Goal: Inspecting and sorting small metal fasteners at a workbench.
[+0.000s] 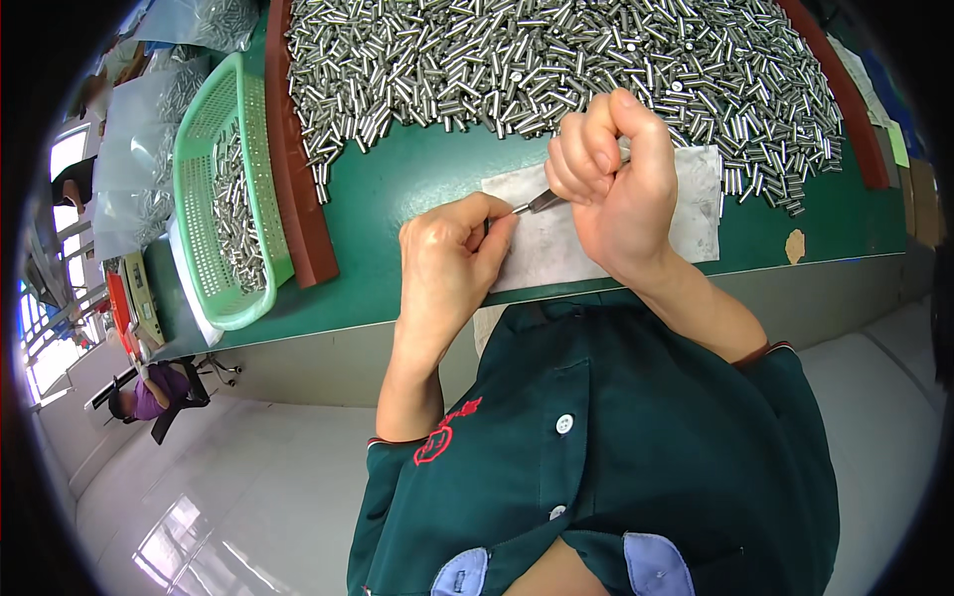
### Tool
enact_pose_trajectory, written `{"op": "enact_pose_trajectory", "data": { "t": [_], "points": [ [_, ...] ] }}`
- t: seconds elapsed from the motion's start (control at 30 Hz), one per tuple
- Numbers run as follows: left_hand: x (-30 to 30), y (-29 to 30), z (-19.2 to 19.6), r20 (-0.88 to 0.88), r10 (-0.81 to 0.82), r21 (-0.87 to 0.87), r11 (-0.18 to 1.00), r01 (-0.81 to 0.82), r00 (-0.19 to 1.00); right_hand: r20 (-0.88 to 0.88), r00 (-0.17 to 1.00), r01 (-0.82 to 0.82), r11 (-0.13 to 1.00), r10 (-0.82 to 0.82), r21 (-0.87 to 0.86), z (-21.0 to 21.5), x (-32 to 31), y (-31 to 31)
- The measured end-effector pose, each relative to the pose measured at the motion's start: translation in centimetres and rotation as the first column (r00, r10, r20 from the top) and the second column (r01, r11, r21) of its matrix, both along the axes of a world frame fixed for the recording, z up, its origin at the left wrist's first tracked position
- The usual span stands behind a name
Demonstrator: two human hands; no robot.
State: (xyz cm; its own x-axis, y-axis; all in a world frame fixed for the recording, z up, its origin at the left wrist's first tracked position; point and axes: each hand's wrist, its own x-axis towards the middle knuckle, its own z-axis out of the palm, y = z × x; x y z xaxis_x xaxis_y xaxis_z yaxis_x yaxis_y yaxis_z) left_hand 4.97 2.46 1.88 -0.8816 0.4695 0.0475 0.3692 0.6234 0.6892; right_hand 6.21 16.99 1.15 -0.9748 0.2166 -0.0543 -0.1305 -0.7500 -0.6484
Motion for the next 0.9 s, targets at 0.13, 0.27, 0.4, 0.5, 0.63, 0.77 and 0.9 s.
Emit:
{"op": "enact_pose_trajectory", "data": {
  "t": [0.13,0.27,0.4,0.5,0.63,0.77,0.9],
  "points": [
    [0.0,0.0,0.0,-0.011,-0.006,0.0,1.0,0.006,1.0,-0.003,1.0,0.011,1.0,-0.012,-0.002,0.0,0.0,-0.1],
    [0.1,0.0,-0.1,-0.005,0.002,0.006,1.0,-0.002,1.0,0.006,1.0,0.013,1.0,-0.013,-0.01,0.1,0.0,-0.3],
    [-0.1,-0.1,-0.5,-0.001,-0.01,0.023,1.0,0.01,1.0,0.01,0.999,0.05,0.996,-0.05,0.071,0.4,0.1,-0.8],
    [-0.2,0.0,-0.3,0.001,-0.027,0.011,1.0,0.027,1.0,-0.014,0.997,0.073,0.978,-0.071,0.196,0.5,0.0,-1.4],
    [-0.3,0.1,0.0,-0.034,-0.059,-0.018,0.998,0.059,0.998,-0.084,0.993,0.102,0.938,-0.079,0.332,0.5,0.0,-2.2],
    [-0.1,0.2,0.0,-0.079,-0.044,-0.012,0.999,0.043,0.996,-0.097,0.993,0.096,0.933,-0.066,0.348,0.4,0.0,-2.0],
    [-0.1,0.1,0.4,0.326,0.094,0.214,0.962,-0.17,0.941,-0.034,0.995,0.096,0.968,-0.09,0.231,0.3,0.1,-1.7]
  ]
}}
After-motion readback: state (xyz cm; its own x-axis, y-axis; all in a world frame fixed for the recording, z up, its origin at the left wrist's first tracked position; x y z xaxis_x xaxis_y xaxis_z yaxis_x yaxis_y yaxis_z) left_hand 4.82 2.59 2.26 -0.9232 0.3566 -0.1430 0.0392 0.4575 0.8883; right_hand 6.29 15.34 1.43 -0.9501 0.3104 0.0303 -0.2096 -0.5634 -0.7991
